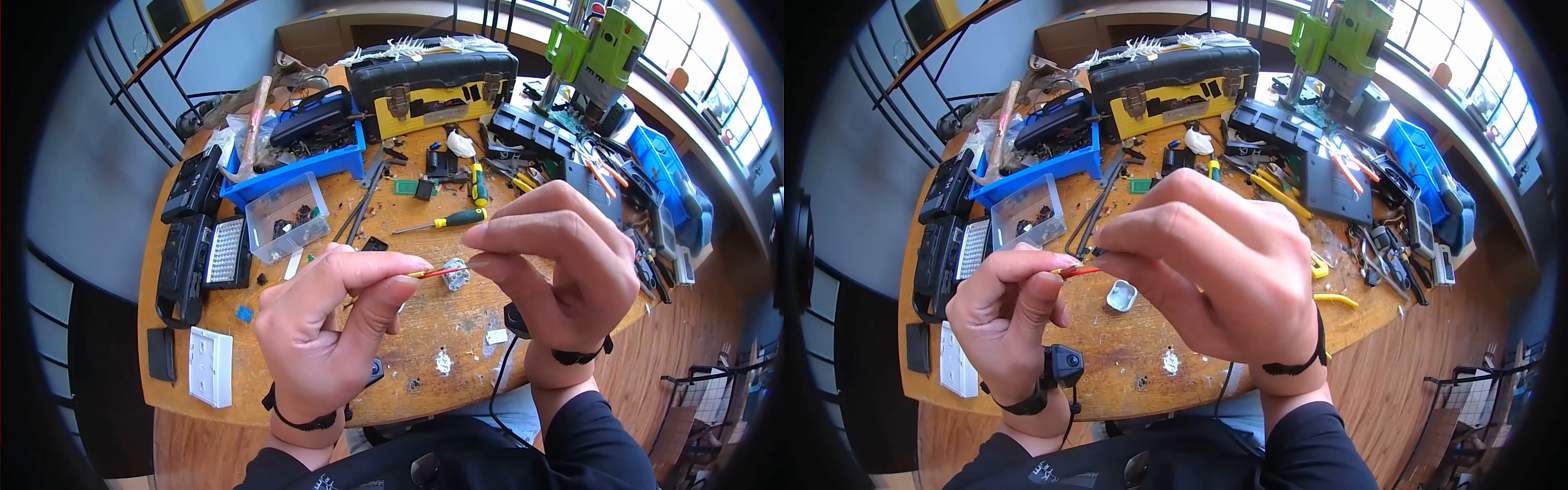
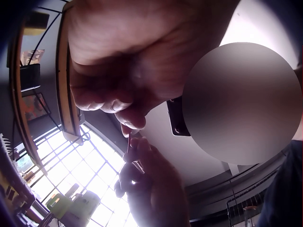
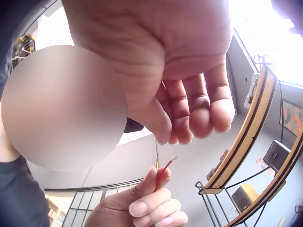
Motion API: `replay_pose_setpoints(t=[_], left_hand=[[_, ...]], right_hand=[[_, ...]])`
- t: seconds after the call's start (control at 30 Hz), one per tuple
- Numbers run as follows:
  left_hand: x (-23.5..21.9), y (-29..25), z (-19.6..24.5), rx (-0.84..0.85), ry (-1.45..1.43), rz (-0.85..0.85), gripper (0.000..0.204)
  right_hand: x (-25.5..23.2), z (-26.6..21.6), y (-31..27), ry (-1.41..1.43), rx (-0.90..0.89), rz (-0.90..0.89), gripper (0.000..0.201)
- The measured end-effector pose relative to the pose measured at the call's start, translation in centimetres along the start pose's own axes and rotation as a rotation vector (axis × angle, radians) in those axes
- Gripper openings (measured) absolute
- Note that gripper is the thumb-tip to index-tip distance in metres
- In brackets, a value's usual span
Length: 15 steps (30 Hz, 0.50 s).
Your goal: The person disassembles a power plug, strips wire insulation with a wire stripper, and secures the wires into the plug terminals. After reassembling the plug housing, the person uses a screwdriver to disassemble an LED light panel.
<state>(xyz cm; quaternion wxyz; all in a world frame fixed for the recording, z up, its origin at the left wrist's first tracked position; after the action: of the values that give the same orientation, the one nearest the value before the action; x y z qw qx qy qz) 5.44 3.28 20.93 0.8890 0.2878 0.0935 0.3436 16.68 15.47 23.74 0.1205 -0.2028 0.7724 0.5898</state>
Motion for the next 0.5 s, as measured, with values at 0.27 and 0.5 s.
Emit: replay_pose_setpoints(t=[0.27,0.5], left_hand=[[-0.1,-0.1,-0.1,-0.061,-0.096,-0.006,0.009],[-0.1,-0.1,0.1,-0.124,-0.148,0.002,0.011]], right_hand=[[0.1,-0.7,-0.2,-0.058,-0.101,0.033,0.016],[-0.3,-1.5,-0.7,-0.206,-0.276,0.066,0.018]])
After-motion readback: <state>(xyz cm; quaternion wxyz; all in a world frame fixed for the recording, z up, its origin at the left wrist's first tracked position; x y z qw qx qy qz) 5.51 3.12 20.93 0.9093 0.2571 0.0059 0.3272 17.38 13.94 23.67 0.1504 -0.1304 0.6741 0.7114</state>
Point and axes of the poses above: each hand's wrist, its own y-axis towards the middle knuckle, its own x-axis out of the palm, z = x × y, the point moved 5 cm from there along y, towards the middle knuckle, and after that the axes turned 15 degrees about -y, right-handed, at the moved point
